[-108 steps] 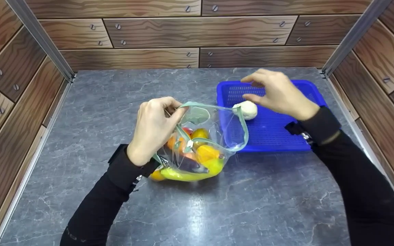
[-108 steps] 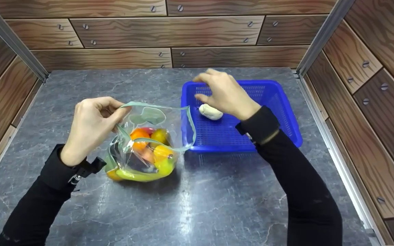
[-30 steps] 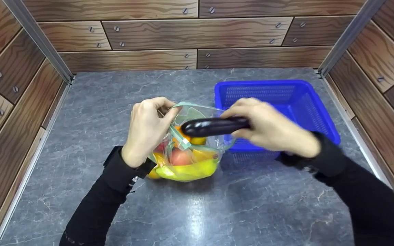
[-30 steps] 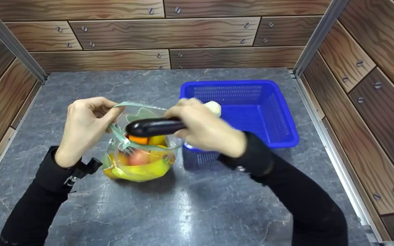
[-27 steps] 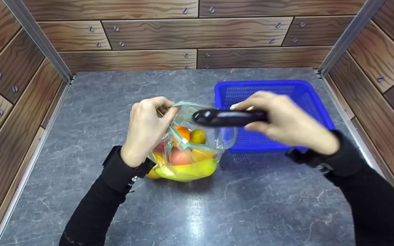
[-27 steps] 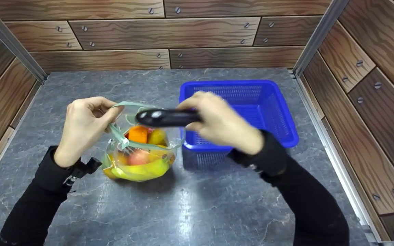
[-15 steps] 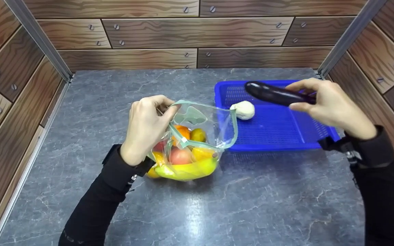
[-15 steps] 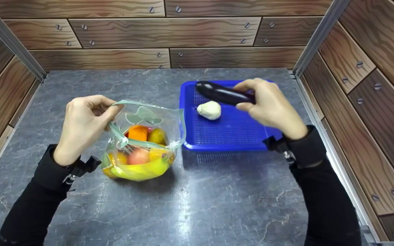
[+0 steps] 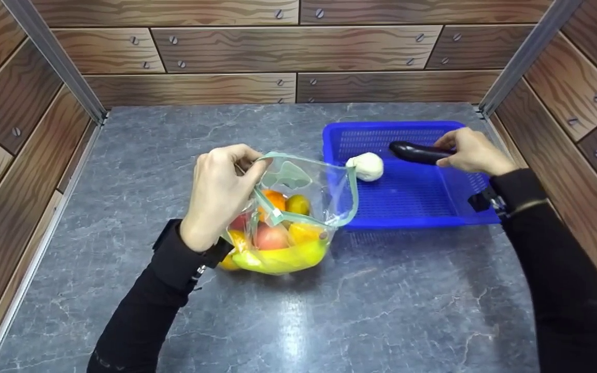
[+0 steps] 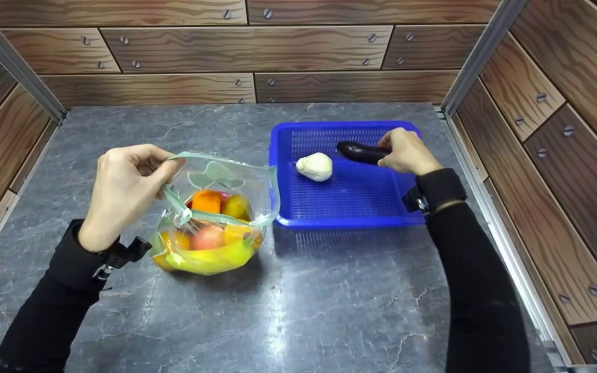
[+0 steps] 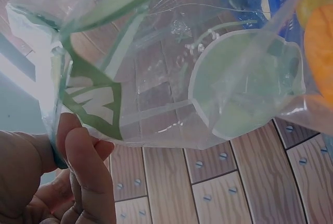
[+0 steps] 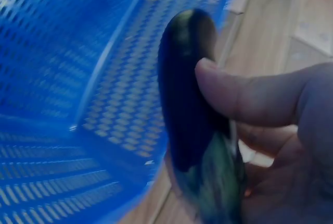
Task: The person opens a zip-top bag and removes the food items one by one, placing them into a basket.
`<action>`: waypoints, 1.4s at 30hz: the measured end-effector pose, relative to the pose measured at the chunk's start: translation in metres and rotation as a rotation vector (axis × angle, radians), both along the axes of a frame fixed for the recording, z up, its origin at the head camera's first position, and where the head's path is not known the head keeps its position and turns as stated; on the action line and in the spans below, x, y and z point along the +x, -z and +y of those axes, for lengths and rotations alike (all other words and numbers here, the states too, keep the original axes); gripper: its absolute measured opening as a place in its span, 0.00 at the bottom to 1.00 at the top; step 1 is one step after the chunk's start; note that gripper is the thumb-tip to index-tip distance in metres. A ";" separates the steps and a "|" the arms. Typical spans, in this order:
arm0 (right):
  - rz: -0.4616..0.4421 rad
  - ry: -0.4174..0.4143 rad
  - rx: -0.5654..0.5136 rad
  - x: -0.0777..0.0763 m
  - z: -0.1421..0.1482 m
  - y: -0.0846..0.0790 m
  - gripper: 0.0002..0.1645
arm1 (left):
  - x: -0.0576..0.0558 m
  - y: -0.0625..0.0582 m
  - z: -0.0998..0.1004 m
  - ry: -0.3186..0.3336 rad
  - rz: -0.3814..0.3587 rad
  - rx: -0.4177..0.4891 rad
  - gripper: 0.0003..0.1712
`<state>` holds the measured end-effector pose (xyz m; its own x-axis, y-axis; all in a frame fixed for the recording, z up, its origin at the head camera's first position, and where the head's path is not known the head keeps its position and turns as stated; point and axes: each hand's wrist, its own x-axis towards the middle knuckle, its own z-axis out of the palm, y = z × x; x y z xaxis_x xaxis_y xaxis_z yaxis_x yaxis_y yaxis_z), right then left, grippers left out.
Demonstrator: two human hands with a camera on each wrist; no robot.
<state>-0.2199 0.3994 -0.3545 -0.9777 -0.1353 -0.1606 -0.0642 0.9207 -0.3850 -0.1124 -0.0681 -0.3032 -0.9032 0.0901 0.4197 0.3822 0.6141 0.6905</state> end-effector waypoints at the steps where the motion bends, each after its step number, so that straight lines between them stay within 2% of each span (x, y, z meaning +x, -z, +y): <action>1: -0.012 -0.012 0.005 -0.005 0.000 0.004 0.30 | 0.000 0.000 0.000 -0.005 0.001 0.000 0.07; 6: -0.052 -0.088 0.025 -0.024 0.000 0.026 0.28 | -0.001 0.000 -0.001 -0.008 -0.004 0.002 0.06; 14: -0.098 -0.124 0.093 -0.037 0.005 0.047 0.32 | 0.000 0.001 0.000 -0.008 0.009 0.000 0.06; 26: -0.187 -0.125 0.212 -0.048 -0.003 0.058 0.34 | -0.002 0.003 -0.001 -0.014 -0.023 -0.006 0.06; 30: -0.199 -0.129 0.237 -0.048 -0.003 0.062 0.33 | 0.000 0.001 0.000 -0.001 -0.028 -0.008 0.06; 36: -0.169 -0.122 0.213 -0.047 -0.003 0.057 0.33 | 0.001 -0.001 -0.001 0.003 -0.027 -0.010 0.07; 39: -0.097 -0.157 0.184 -0.043 -0.008 0.045 0.32 | 0.001 -0.001 -0.002 0.000 -0.026 -0.009 0.06; 42: 0.003 -0.214 0.161 -0.032 -0.019 0.025 0.31 | 0.002 -0.001 -0.003 0.003 -0.023 -0.015 0.06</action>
<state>-0.2515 0.3807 -0.3790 -0.9302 -0.3118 -0.1938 -0.2648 0.9355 -0.2339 -0.1100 -0.0709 -0.3026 -0.9125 0.0986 0.3970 0.3676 0.6235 0.6900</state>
